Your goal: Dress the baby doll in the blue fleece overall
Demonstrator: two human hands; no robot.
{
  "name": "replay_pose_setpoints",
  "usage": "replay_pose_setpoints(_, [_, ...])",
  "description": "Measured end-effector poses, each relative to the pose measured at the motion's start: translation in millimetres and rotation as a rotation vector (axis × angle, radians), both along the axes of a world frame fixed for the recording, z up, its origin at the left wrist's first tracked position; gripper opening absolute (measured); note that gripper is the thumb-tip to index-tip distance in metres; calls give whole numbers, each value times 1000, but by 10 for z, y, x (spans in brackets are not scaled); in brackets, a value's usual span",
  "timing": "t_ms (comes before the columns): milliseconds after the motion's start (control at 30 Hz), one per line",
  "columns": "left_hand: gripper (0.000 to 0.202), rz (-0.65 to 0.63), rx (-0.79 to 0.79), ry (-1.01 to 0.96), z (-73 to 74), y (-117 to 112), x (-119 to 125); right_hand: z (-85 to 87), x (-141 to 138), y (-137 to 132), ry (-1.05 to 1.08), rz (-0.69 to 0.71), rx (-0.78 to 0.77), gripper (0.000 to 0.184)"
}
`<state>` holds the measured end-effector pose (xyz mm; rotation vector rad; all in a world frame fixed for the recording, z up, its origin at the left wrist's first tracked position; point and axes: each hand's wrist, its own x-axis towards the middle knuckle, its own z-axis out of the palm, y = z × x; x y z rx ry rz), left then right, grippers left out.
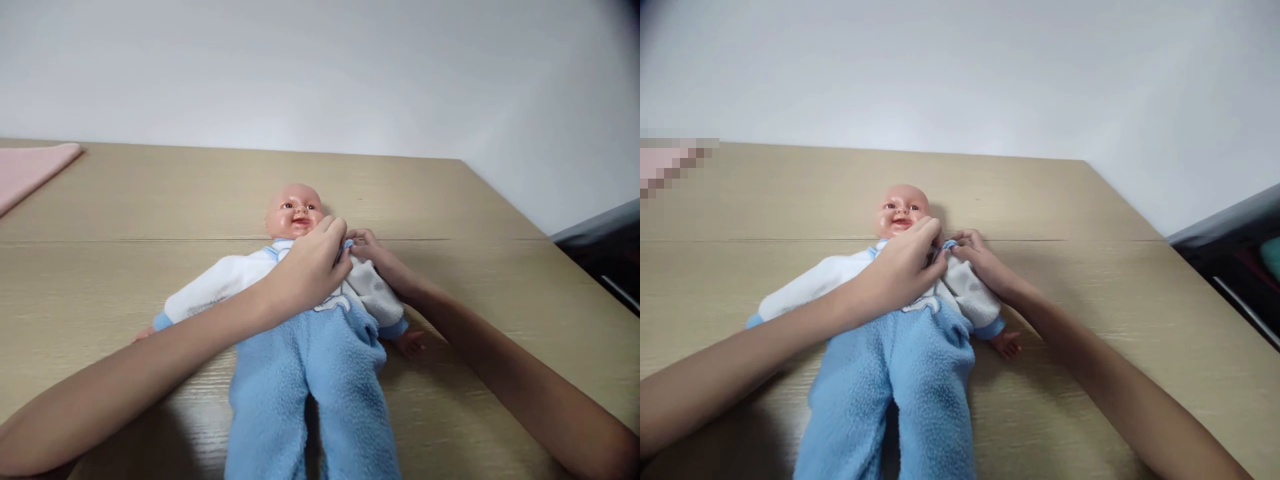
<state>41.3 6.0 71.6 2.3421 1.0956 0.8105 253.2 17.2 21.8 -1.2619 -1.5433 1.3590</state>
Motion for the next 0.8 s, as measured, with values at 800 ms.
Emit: replay_pose_setpoints(800, [8,114,137,387,73,-85,-20,456,726,-64,-830,395,435,74])
